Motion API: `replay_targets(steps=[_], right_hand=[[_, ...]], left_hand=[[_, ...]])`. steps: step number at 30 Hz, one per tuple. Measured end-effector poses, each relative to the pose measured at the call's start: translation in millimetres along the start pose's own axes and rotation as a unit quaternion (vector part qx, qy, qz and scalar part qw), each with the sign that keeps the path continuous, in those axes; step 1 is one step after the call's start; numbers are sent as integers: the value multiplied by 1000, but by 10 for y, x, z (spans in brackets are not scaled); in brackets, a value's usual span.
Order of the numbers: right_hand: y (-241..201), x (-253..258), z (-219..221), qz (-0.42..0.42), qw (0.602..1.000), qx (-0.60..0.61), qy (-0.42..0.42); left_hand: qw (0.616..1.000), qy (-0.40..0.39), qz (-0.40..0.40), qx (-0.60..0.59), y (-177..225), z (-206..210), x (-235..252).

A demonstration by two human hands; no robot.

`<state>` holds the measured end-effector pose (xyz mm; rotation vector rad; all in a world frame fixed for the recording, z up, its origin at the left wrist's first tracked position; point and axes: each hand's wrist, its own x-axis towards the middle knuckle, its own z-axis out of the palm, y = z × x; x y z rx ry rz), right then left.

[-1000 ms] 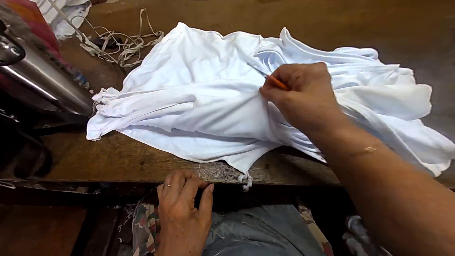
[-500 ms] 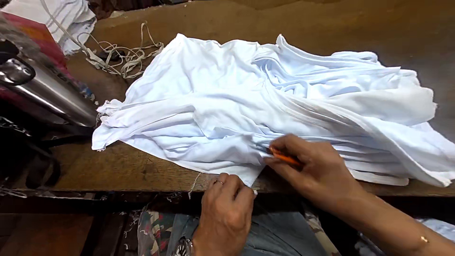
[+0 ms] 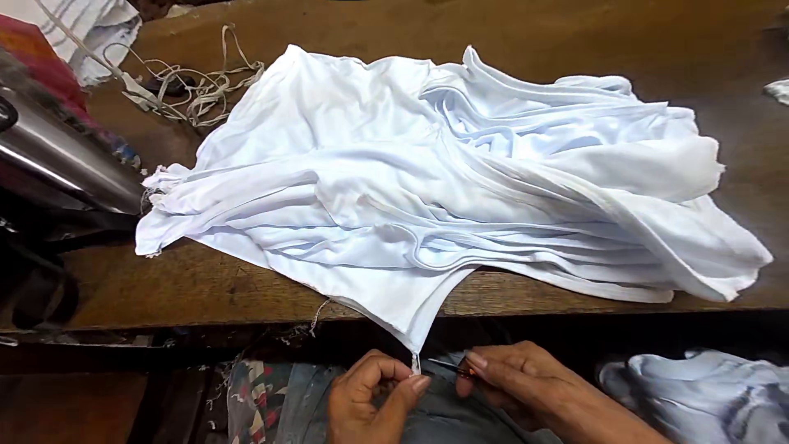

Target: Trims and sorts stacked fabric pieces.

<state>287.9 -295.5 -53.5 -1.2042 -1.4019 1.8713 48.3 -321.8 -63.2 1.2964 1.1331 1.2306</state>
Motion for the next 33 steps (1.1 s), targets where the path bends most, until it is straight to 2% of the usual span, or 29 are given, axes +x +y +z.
replay_targets(steps=[9, 16, 18, 22, 24, 26, 28, 31, 33], right_hand=[[31, 118, 175, -14, 998, 45, 38], [34, 134, 278, -42, 995, 33, 86], [61, 142, 285, -58, 993, -1, 100], [158, 184, 330, -76, 969, -159, 171], [198, 203, 347, -92, 963, -181, 179], [221, 201, 344, -148, 956, -184, 174], [201, 184, 325, -235, 923, -247, 176], [103, 207, 365, -332, 826, -395, 229], [39, 300, 412, -354, 761, -476, 263]], left_hand=[[999, 17, -22, -41, 18, 41, -9], [999, 15, -18, -37, -15, 39, 5], [999, 16, -19, -39, -19, 38, 9], [999, 3, -23, -41, -32, 45, 0], [999, -11, -27, -43, -40, 39, -13], [998, -25, -36, -35, -39, 12, -22], [998, -62, -32, 3, -50, -31, -32], [983, -129, 13, 128, -54, -96, -47], [964, -107, 70, 233, -45, -165, -50]])
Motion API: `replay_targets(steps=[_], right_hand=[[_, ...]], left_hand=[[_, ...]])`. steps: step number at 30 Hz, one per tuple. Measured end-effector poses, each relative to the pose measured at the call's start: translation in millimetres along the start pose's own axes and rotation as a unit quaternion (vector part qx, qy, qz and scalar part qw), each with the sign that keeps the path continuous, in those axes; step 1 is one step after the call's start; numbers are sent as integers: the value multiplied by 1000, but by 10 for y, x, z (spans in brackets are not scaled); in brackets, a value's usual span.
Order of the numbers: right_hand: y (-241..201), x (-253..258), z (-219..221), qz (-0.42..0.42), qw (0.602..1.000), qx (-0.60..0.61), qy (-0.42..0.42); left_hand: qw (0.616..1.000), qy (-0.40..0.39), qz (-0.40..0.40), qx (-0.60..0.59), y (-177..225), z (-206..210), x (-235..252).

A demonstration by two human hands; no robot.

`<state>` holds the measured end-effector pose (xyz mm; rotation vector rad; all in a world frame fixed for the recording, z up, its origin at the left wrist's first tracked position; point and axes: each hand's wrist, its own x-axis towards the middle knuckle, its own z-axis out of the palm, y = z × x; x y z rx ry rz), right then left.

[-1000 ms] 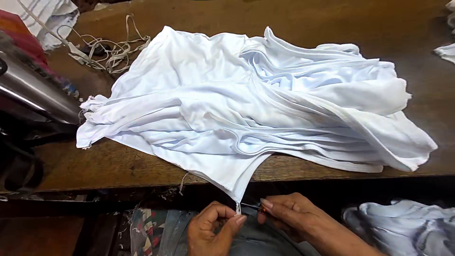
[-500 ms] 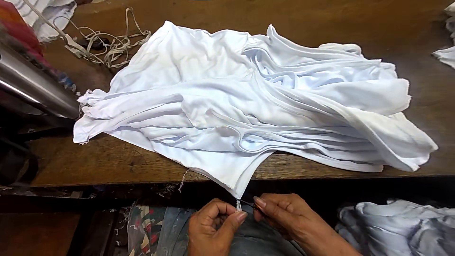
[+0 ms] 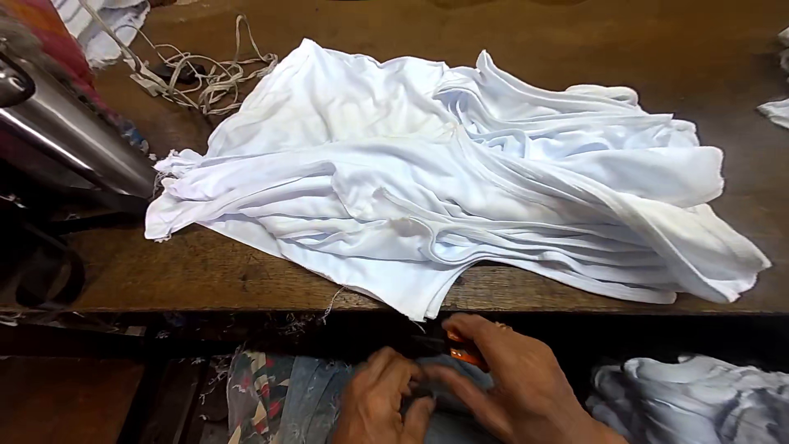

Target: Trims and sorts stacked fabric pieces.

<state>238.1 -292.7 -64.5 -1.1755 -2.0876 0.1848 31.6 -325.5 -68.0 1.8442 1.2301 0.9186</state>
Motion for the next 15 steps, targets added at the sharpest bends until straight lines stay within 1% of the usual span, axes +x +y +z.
replay_targets(steps=[2, 3, 5, 6, 8, 10, 12, 15], right_hand=[[9, 141, 64, -23, 998, -60, 5], [30, 218, 79, -27, 997, -68, 6], [63, 347, 57, -32, 998, -48, 7], [72, 393, 31, -30, 999, -28, 7], [97, 437, -23, -7, 1000, 29, -6], [130, 442, -75, 20, 996, 82, -17], [141, 432, -123, 35, 992, 120, -23], [122, 379, -141, 53, 989, 137, -16]], left_hand=[[993, 84, 24, 85, -13, -121, 33], [983, 132, 28, 122, -18, -206, 73], [958, 213, 28, 188, -42, -402, 164], [948, 235, 24, 214, -66, -495, 207], [936, 242, 5, 255, -129, -637, 292], [932, 238, -7, 274, -196, -678, 380], [933, 240, 2, 267, -229, -650, 436], [934, 245, 34, 258, -247, -588, 454]])
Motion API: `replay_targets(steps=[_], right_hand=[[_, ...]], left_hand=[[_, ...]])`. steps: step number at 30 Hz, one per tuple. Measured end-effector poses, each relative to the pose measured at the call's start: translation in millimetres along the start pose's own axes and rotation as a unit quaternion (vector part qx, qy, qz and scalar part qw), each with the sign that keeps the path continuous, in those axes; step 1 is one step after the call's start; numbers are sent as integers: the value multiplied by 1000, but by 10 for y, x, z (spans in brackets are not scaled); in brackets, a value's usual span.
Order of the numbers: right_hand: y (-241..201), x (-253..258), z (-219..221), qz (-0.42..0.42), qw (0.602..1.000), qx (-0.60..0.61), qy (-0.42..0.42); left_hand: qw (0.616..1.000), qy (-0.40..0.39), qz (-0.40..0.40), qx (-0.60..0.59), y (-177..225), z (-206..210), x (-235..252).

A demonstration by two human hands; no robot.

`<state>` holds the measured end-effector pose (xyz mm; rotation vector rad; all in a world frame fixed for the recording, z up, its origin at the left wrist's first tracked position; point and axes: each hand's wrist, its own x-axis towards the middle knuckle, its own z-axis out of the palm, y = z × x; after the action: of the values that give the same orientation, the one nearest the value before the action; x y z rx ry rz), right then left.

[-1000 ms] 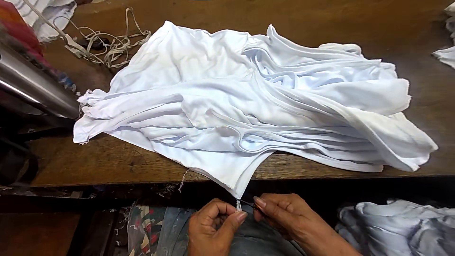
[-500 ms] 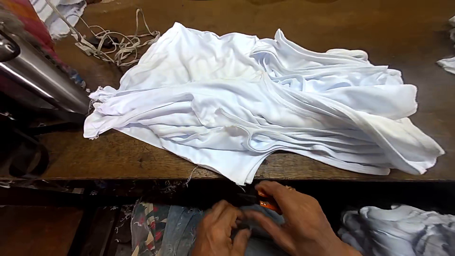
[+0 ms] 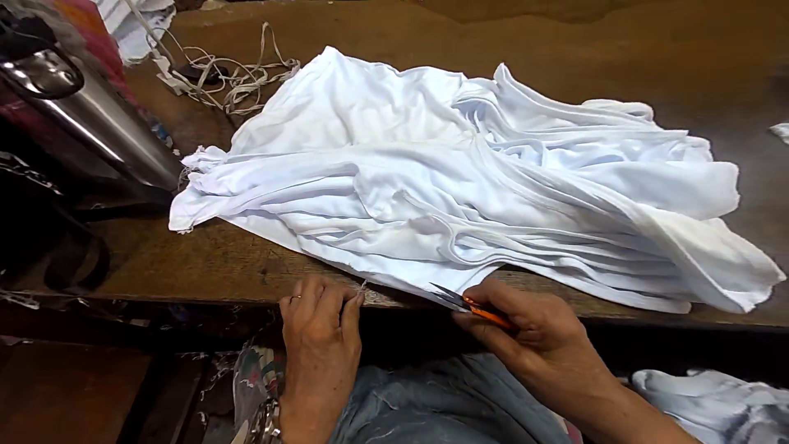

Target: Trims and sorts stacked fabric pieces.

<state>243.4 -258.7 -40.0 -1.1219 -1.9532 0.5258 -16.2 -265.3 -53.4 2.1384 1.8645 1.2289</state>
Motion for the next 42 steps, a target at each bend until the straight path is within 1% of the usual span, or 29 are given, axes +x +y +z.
replay_targets(steps=[2, 3, 5, 7, 9, 11, 15, 17, 22, 25, 27, 29, 31, 34, 35, 36, 38, 40, 42], right_hand=[[-48, -73, 17, 40, 998, 48, -14], [-100, -109, 23, 78, 990, 109, -40], [-221, -163, 62, 167, 948, 249, -103], [-319, -165, 177, 239, 902, 327, -153], [-381, -99, 297, 287, 873, 357, -169], [-426, 19, 372, 318, 855, 374, -166], [-453, 200, 430, 350, 846, 372, -155], [-467, 244, 446, 356, 845, 370, -152], [-499, 284, 505, 356, 856, 346, -142], [-480, 295, 562, 348, 871, 318, -136], [-453, 302, 585, 341, 882, 298, -131], [-427, 267, 577, 324, 888, 294, -140], [-402, 173, 504, 291, 888, 314, -170], [-305, -14, 219, 192, 896, 317, -245], [-261, -67, 88, 164, 902, 305, -257], [-218, -118, -39, 151, 912, 296, -241], [-159, -186, -268, 177, 936, 268, -147], [-111, -180, -431, 239, 945, 221, -40], [-86, -113, -493, 287, 939, 188, 38]], left_hand=[[1000, -2, 7, -12, 1, -26, -19], [1000, -6, 0, -30, 7, -62, -38], [996, -20, -26, -81, 26, -150, -94], [989, -37, -54, -135, 50, -229, -144], [983, -37, -64, -166, 61, -261, -168], [981, -27, -64, -180, 55, -262, -180], [981, -23, -55, -186, 68, -250, -186], [980, -22, -54, -190, 66, -239, -189], [980, -24, -49, -191, 43, -234, -193], [980, -31, -50, -193, 37, -221, -215], [977, -49, -47, -201, 48, -235, -224], [975, -81, -35, -203, 49, -257, -254], [971, -142, -20, -193, 37, -297, -300], [949, -267, -7, -166, 63, -361, -368], [942, -296, 3, -156, 68, -371, -395], [937, -314, 14, -150, 61, -377, -419], [939, -311, 16, -145, 27, -414, -418], [949, -273, -2, -159, -21, -471, -337], [957, -224, -23, -182, -70, -525, -180]])
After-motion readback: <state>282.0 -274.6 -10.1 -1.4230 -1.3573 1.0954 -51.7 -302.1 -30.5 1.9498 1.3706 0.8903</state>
